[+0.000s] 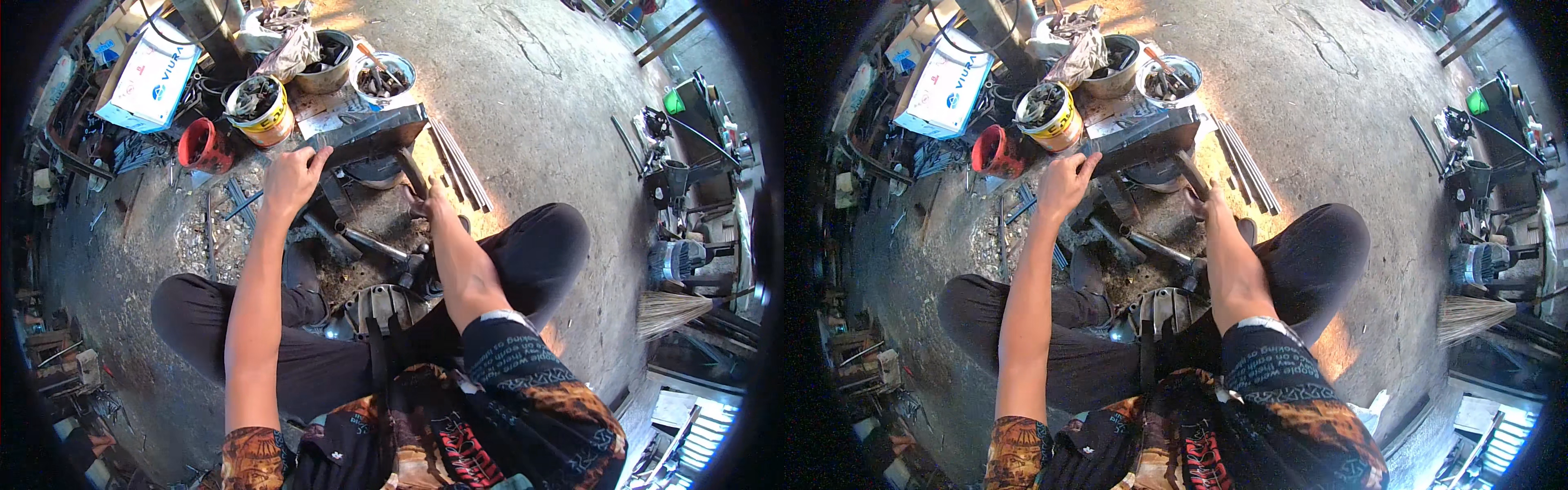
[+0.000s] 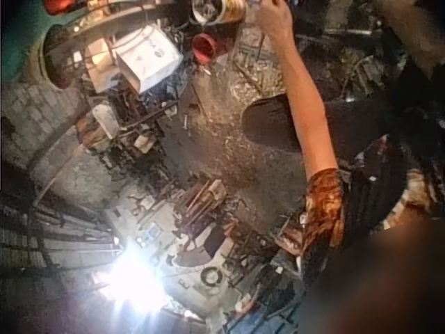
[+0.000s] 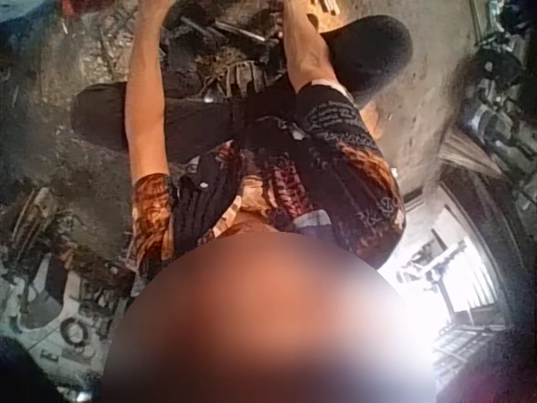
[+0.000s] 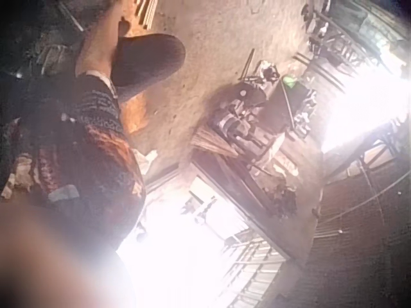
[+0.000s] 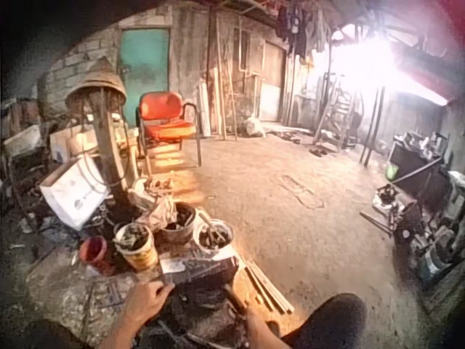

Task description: Shaping a metal rod by hammering it against a metal block.

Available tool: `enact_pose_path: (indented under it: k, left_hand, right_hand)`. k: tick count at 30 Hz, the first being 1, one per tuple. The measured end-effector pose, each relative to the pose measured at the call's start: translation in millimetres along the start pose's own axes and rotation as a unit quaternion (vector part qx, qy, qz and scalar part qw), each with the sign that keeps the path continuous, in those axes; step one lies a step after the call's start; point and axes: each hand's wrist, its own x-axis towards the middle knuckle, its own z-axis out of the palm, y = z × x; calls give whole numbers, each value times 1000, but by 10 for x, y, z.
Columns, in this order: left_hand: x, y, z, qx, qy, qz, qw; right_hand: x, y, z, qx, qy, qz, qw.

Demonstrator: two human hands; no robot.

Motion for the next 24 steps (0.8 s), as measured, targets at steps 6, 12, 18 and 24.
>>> enact_pose_path:
  k: [6, 12, 18, 24]
  left_hand:
    - [-14, -33, 56, 19, -28, -34, 999]
    - [5, -36, 72, -13, -44, -32, 998]
    - [64, -66, -6, -16, -57, -39, 997]
    - [81, -100, -11, -44, -55, -22, 997]
  right_hand:
    - [745, -179, -231, 138, -25, 32, 990]
    - [1062, -311, -527, -88, 63, -34, 993]
    - [-886, -704, 479, -157, -93, -260, 948]
    - [-2744, -955, 1366, -260, -139, -448, 844]
